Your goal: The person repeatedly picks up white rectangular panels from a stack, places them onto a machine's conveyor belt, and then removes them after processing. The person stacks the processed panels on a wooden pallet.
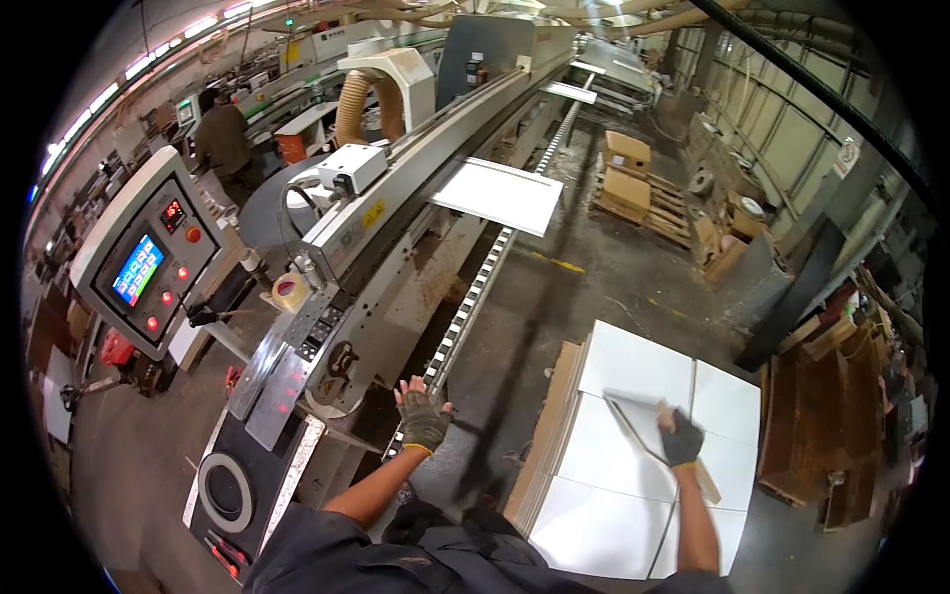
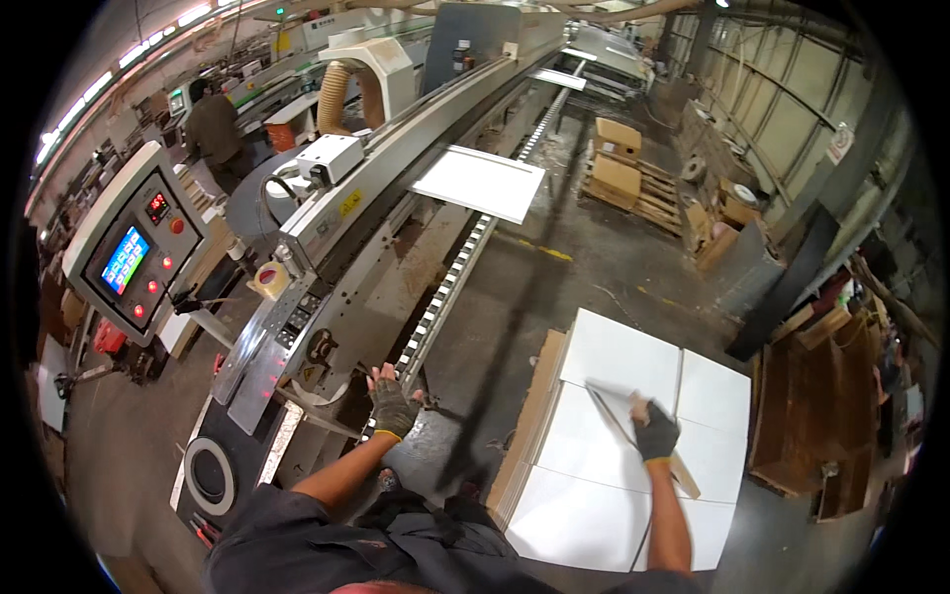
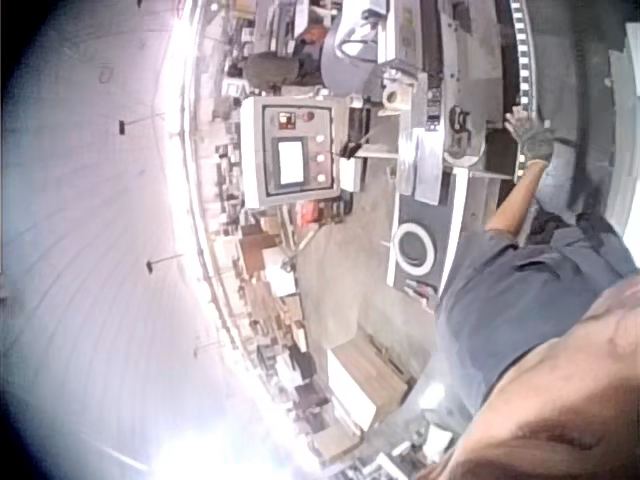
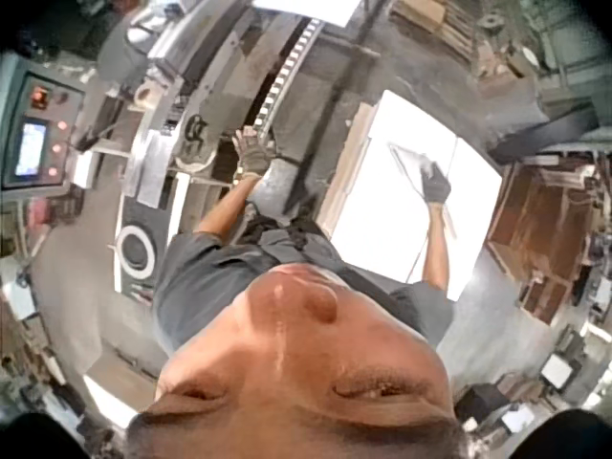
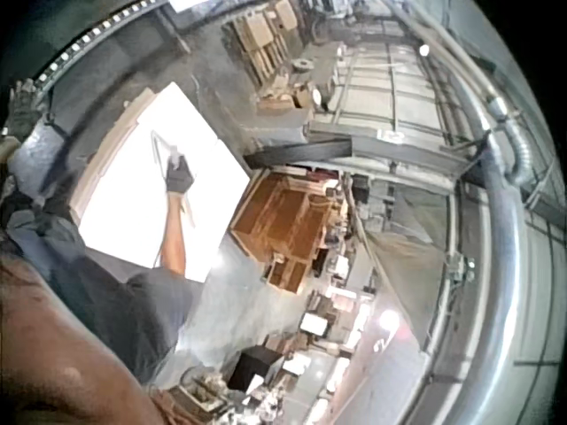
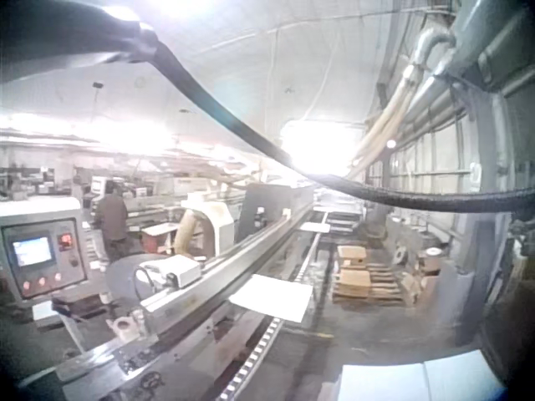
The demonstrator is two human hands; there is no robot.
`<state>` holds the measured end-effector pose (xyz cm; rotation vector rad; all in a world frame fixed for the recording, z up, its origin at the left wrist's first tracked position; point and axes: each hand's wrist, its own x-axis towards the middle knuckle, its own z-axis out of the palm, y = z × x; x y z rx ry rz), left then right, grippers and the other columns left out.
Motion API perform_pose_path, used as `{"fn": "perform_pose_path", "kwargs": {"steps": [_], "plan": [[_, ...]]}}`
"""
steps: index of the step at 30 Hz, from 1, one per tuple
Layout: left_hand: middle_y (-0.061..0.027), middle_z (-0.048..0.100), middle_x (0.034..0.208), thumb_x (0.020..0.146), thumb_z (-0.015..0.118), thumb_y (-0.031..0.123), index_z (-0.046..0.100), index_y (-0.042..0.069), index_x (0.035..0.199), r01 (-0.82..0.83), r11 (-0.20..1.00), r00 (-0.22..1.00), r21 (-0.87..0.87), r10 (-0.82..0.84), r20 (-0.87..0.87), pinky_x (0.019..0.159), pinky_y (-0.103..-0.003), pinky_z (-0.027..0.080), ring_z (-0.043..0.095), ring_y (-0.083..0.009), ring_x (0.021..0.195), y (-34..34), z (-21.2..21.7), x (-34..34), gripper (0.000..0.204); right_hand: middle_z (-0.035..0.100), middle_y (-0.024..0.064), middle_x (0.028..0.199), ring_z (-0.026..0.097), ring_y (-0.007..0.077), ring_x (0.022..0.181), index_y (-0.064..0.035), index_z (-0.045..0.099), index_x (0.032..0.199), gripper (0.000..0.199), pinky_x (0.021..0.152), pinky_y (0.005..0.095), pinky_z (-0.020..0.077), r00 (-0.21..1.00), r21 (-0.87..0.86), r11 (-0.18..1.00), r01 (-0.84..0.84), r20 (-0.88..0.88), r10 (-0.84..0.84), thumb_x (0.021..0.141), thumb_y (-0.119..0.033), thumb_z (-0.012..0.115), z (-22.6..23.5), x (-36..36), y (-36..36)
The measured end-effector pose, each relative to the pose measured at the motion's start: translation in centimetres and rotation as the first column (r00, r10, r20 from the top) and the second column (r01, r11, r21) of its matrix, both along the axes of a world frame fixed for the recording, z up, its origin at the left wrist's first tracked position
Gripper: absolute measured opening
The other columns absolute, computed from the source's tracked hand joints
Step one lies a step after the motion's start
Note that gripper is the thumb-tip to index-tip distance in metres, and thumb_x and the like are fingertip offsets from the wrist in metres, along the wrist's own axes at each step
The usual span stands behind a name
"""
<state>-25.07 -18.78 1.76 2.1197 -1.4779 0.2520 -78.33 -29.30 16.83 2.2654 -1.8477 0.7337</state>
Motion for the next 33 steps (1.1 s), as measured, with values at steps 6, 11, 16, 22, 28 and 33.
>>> {"fn": "perform_pose_path", "kwargs": {"steps": [6, 11, 16, 22, 28, 33], "plan": [[-0.0153, 0.061, 0.092, 0.087, 0.051, 0.068, 0.049, 0.011, 0.119, 0.142, 0.972, 0.008, 0.189, 0.190, -0.982, 0.078, -0.048, 0.046, 0.059, -0.0369, 0.084, 0.9, -19.7, -4.8, 0.066, 0.058, 0.0002, 0.073, 0.048, 0.0100, 0.070, 0.0034, 0.065, 0.093, 0.021, 0.067, 0.0271, 0.0438, 0.817, -0.092, 0.992, -0.090, 0.563, 0.126, 0.085, -0.015, 0.072, 18.1, 5.2, 1.2], [-0.0155, 0.047, 0.139, 0.080, 0.042, 0.081, 0.038, 0.011, 0.142, 0.219, 0.975, -0.870, 0.037, 0.213, -0.446, 0.102, -0.051, 0.040, 0.049, -0.0363, 0.122, 1.9, -9.4, -17.1, 0.094, 0.064, 0.0014, 0.093, 0.055, 0.0114, 0.084, -0.0001, 0.066, 0.102, 0.023, 0.078, 0.0288, 0.0457, 0.521, -0.102, 0.995, 0.012, 0.850, 0.080, 0.091, -0.021, 0.065, 24.1, 0.7, 8.7], [-0.0164, 0.039, 0.148, 0.077, 0.036, 0.087, 0.032, 0.010, 0.148, -0.259, 0.936, -0.955, -0.241, -0.286, -0.084, 0.110, -0.054, 0.032, 0.039, -0.0394, 0.132, 1.4, 7.6, -14.2, 0.104, 0.064, 0.0064, 0.103, 0.058, 0.0143, 0.087, 0.0001, 0.060, 0.110, 0.034, 0.081, 0.0293, 0.0482, 0.466, -0.070, 0.998, -0.004, 0.882, 0.064, 0.100, -0.032, 0.055, 20.8, 0.6, 9.3], [-0.0113, 0.058, 0.131, 0.084, 0.051, 0.073, 0.049, 0.010, 0.137, -0.369, 0.919, -0.872, -0.140, -0.394, -0.290, 0.102, -0.049, 0.044, 0.056, -0.0319, 0.117, 6.9, 8.6, -5.8, 0.082, 0.035, -0.0044, 0.067, 0.033, 0.0112, 0.066, -0.0145, 0.037, 0.065, 0.045, 0.061, 0.0291, 0.0327, 0.537, 0.145, 0.948, 0.282, 0.795, -0.281, 0.095, -0.038, 0.061, 4.4, 0.6, 5.9], [-0.0077, 0.063, 0.123, 0.087, 0.059, 0.058, 0.055, 0.014, 0.132, -0.579, 0.808, -0.700, 0.110, -0.424, -0.574, 0.096, -0.049, 0.048, 0.060, -0.0303, 0.110, 14.9, 2.2, 3.4, 0.063, 0.056, -0.0013, 0.081, 0.049, 0.0129, 0.078, -0.0071, 0.060, 0.075, 0.037, 0.080, 0.0293, 0.0433, 0.381, 0.366, 0.928, 0.076, 0.849, -0.366, 0.097, -0.037, 0.055, -8.2, 11.3, 6.9], [-0.0075, 0.062, 0.122, 0.086, 0.062, 0.055, 0.057, 0.011, 0.129, -0.663, 0.741, -0.543, 0.107, -0.378, -0.750, 0.097, -0.042, 0.046, 0.058, -0.0261, 0.110, 19.0, 2.0, 11.2, 0.061, 0.050, -0.0019, 0.067, 0.041, 0.0122, 0.066, -0.0058, 0.055, 0.063, 0.043, 0.063, 0.0341, 0.0396, 0.657, 0.411, 0.911, 0.043, 0.675, -0.336, 0.096, -0.033, 0.059, -14.3, 20.6, 8.3]]}}
